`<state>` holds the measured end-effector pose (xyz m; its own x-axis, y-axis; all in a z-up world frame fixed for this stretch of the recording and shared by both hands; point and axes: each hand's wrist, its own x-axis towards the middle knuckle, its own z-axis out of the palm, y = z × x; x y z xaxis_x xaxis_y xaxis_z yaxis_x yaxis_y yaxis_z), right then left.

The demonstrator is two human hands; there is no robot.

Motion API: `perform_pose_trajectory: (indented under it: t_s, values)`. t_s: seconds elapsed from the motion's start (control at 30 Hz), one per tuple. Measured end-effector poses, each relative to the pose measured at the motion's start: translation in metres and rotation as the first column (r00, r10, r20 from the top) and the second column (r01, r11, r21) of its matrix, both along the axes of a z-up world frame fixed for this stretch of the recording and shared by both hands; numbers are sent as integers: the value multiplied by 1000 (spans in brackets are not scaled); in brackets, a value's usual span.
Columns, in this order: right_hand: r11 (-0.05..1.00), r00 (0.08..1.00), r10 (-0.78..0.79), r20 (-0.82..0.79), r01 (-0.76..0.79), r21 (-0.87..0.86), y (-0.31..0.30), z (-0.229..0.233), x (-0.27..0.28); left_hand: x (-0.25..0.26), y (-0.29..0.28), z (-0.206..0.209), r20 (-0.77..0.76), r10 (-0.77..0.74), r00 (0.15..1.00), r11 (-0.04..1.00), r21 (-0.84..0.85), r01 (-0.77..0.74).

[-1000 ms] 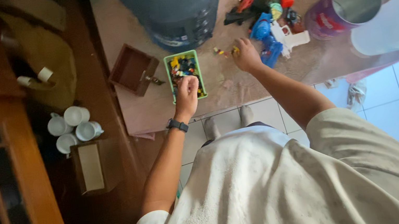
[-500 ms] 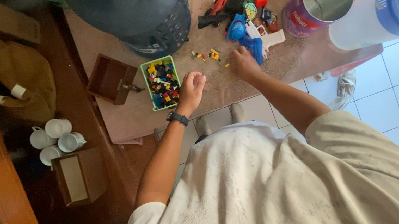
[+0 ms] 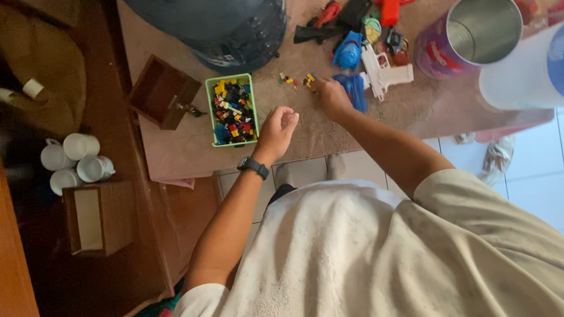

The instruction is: The person sorts a pile of small plastic building blocks and various toys on a table. They pick up items like a toy gun and a toy car, then place the building blocks into a green plastic container.

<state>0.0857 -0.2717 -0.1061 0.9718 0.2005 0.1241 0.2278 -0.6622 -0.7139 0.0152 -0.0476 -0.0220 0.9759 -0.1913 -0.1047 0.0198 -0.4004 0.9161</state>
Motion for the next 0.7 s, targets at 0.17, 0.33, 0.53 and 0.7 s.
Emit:
perform_pose_trajectory:
  t_s: [0.17,0.33,0.53,0.7]
  values:
    - [984,991,131,30,-126,-127,20,22,24,-11,0,5,26,47,999,999,0,-48]
    - [960,985,161,66,-140,-242,51,-3,75,-27,1,18,9,122,992,992,-18,-122]
    - [944,995,-95,-23,83,-320,80,-15,111,-49,7,41,-75,178,981,984,-19,-180]
    - [926,971,-226,-82,188,-329,93,-26,114,-58,16,47,-35,199,979,980,5,-199]
